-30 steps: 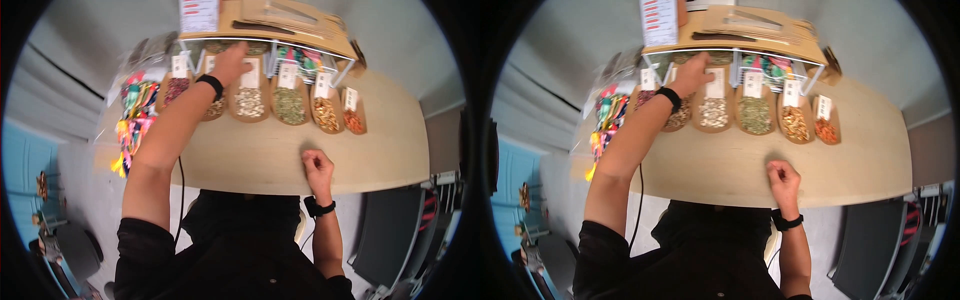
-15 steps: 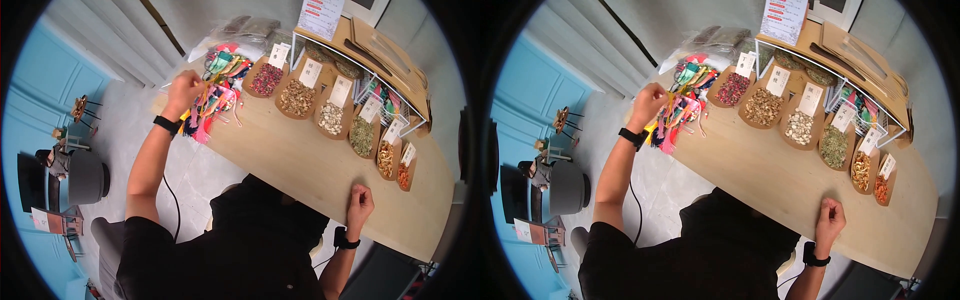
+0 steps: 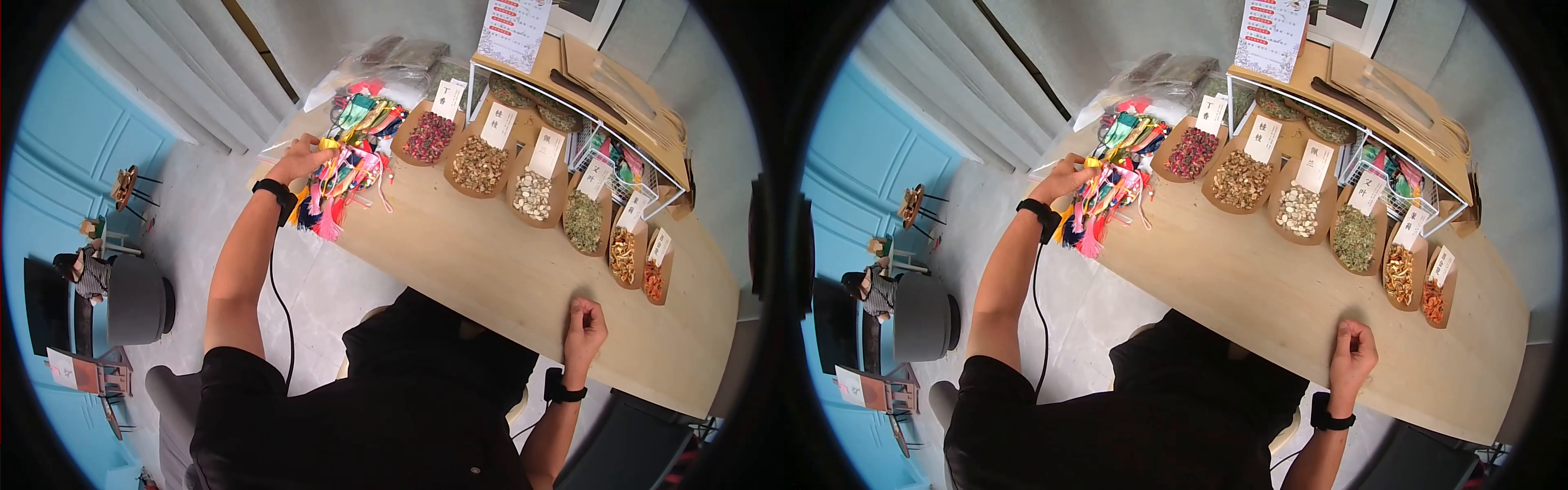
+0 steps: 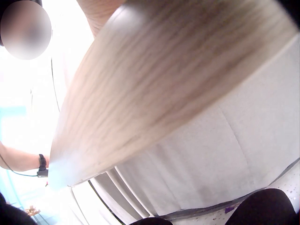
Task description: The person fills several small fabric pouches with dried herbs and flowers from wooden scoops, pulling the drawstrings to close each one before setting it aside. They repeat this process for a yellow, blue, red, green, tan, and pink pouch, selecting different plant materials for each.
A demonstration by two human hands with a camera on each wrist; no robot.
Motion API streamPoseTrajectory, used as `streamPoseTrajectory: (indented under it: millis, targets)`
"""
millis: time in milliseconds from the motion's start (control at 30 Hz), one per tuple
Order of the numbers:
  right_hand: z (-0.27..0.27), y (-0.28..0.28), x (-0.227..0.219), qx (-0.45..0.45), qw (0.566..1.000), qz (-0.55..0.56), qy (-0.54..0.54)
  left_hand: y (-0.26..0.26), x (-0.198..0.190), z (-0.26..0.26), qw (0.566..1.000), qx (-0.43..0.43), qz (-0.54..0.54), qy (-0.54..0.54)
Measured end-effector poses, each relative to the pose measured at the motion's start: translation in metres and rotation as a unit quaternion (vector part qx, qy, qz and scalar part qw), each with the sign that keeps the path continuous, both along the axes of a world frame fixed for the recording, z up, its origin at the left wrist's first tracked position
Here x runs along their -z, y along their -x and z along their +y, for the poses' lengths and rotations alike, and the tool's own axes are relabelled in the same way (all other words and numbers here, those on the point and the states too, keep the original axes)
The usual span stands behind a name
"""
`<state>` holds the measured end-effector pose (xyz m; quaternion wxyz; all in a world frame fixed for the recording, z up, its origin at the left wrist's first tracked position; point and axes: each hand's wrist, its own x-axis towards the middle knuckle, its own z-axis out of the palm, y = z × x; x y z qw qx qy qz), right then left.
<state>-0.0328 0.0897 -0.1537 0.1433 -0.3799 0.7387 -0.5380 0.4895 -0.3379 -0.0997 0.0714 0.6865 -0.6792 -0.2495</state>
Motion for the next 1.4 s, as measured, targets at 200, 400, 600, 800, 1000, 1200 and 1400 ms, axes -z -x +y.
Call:
streamPoseTrajectory:
  millis: [200,400,600,800,1000,1200,1400]
  targets:
    - [-0.001,0.001,0.0,0.003,1.0,0.011,-0.011,-0.019,0.014,-0.011,0.998,0.004,0.041,0.038]
    - [-0.001,0.002,0.0,-0.001,1.0,0.018,-0.01,-0.022,-0.002,0.018,0.98,0.033,0.049,0.191]
    - [-0.001,0.002,0.0,-0.003,1.0,0.011,-0.003,-0.001,-0.042,0.079,0.924,0.101,0.048,0.365]
    - [0.002,-0.006,0.001,-0.047,0.997,-0.061,-0.003,0.049,-0.084,0.164,0.903,0.155,0.094,0.39]
    - [-0.026,-0.07,-0.073,-0.184,0.982,0.031,0.023,0.117,-0.079,0.227,0.895,0.225,0.213,0.322]
    - [-0.038,-0.101,-0.121,-0.297,0.946,0.042,0.12,0.209,-0.055,0.26,0.866,0.332,0.278,0.251]
    - [-0.028,-0.096,-0.109,-0.312,0.945,0.053,0.084,0.249,-0.024,0.274,0.848,0.387,0.296,0.21]
